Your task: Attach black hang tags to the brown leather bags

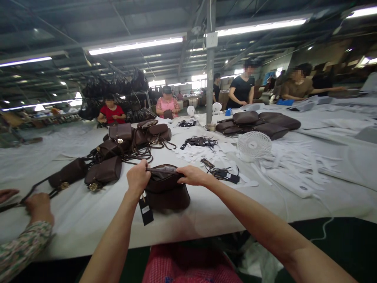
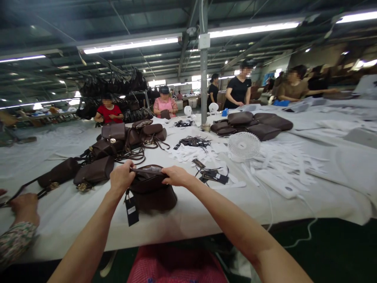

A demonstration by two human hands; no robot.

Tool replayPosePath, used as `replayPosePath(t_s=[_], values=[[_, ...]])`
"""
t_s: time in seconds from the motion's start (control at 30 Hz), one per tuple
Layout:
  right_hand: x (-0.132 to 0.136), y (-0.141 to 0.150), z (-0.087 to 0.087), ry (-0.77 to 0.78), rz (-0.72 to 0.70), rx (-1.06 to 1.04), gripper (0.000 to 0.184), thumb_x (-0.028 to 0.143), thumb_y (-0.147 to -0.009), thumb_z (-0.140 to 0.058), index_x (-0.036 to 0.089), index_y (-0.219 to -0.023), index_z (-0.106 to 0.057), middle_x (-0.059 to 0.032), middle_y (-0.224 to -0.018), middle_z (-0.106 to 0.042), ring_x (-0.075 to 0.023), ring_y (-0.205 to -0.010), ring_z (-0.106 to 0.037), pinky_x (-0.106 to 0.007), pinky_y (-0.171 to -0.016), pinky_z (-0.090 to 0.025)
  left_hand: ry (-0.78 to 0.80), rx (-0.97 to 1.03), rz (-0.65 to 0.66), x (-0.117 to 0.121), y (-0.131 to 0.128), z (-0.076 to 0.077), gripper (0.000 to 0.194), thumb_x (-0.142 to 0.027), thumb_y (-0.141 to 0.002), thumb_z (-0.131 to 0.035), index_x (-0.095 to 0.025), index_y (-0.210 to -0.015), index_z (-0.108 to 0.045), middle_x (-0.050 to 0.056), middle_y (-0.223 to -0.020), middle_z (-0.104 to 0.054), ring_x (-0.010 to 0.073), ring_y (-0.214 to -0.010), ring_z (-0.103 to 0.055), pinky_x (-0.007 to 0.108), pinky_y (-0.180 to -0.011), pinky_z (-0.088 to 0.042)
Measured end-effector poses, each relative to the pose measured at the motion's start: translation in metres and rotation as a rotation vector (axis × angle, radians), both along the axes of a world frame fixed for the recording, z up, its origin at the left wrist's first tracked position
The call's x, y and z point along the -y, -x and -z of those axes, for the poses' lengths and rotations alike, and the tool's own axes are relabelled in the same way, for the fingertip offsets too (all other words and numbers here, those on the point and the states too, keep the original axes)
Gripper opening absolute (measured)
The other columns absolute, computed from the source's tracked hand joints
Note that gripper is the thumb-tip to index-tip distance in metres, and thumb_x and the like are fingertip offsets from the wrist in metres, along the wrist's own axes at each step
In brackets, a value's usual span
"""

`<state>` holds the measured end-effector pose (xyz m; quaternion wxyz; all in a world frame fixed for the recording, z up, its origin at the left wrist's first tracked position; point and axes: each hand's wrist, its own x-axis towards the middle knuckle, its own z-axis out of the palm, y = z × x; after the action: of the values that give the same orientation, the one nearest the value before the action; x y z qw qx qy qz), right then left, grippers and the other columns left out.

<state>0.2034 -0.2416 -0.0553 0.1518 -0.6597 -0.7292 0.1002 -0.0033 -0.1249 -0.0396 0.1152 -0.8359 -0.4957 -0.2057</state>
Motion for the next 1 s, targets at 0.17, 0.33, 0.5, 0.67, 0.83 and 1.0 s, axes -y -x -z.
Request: replayPosePath(t_s=[0.17, 0.33, 0.5, 0.67, 0.83, 1.0], values=[[0.014, 0.011, 0.013, -0.119, 0.097, -0.003, 0.036, 0.011, -0.081, -0.054, 0.018, -0.116, -0.049, -0.0092, -0.105, -0.067, -0.0215, -0.096, -0.061, -0.027, -0.073, -0.040, -0.260, 0.207, 0.259, 0.041, 0.004, 0.008, 0.026, -0.019, -0.087, -0.050, -0.016, -0.112, -0.057, 0.011, -0.108, -0.062, 0.0225, -0.091, -0.061, 0.031, -0.074, -0.047], [0.025, 0.028, 0.010, -0.103, 0.176, -0.034, 0.051, 0.001, -0.078, -0.048, 0.016, -0.126, -0.036, -0.0126, -0.100, -0.066, -0.0228, -0.091, -0.064, -0.028, -0.071, -0.043, -0.342, 0.140, 0.662, 0.081, -0.020, 0.040, 0.015, -0.016, -0.090, -0.046, -0.017, -0.096, -0.060, 0.008, -0.098, -0.065, 0.0220, -0.092, -0.059, 0.034, -0.084, -0.049], [0.032, 0.030, -0.004, -0.055, 0.323, -0.104, 0.050, 0.001, -0.078, -0.049, 0.013, -0.126, -0.037, -0.0147, -0.094, -0.068, -0.0244, -0.088, -0.067, -0.030, -0.071, -0.046, -0.234, 0.137, 0.650, 0.082, -0.048, 0.056, 0.026, -0.014, -0.088, -0.047, -0.014, -0.113, -0.057, 0.013, -0.116, -0.062, 0.0270, -0.107, -0.056, 0.041, -0.090, -0.048], [0.033, 0.026, -0.009, 0.006, 0.371, -0.431, 0.051, 0.006, -0.078, -0.048, 0.014, -0.126, -0.033, -0.0003, -0.066, -0.064, -0.0156, -0.052, -0.062, -0.023, -0.055, -0.044, -0.125, 0.151, 0.562, 0.080, -0.051, 0.052, 0.024, -0.015, -0.088, -0.048, -0.017, -0.109, -0.059, 0.011, -0.120, -0.060, 0.0255, -0.103, -0.057, 0.038, -0.082, -0.048], [0.027, 0.040, -0.008, -0.206, 0.334, -0.141, 0.044, 0.007, -0.080, -0.045, 0.014, -0.123, -0.038, -0.0053, -0.073, -0.065, -0.0207, -0.071, -0.064, -0.026, -0.063, -0.042, -0.077, 0.110, 0.460, 0.083, -0.055, 0.049, 0.018, -0.017, -0.089, -0.047, -0.018, -0.097, -0.063, 0.010, -0.101, -0.066, 0.0249, -0.093, -0.059, 0.037, -0.077, -0.043], [0.031, 0.031, 0.004, -0.325, 0.108, -0.280, 0.047, 0.008, -0.079, -0.043, 0.018, -0.124, -0.036, 0.0014, -0.070, -0.061, -0.0166, -0.065, -0.061, -0.025, -0.062, -0.042, -0.002, 0.111, 0.416, 0.081, -0.058, 0.047, 0.018, -0.018, -0.091, -0.046, -0.018, -0.089, -0.064, 0.009, -0.091, -0.069, 0.0237, -0.089, -0.060, 0.035, -0.075, -0.041]])
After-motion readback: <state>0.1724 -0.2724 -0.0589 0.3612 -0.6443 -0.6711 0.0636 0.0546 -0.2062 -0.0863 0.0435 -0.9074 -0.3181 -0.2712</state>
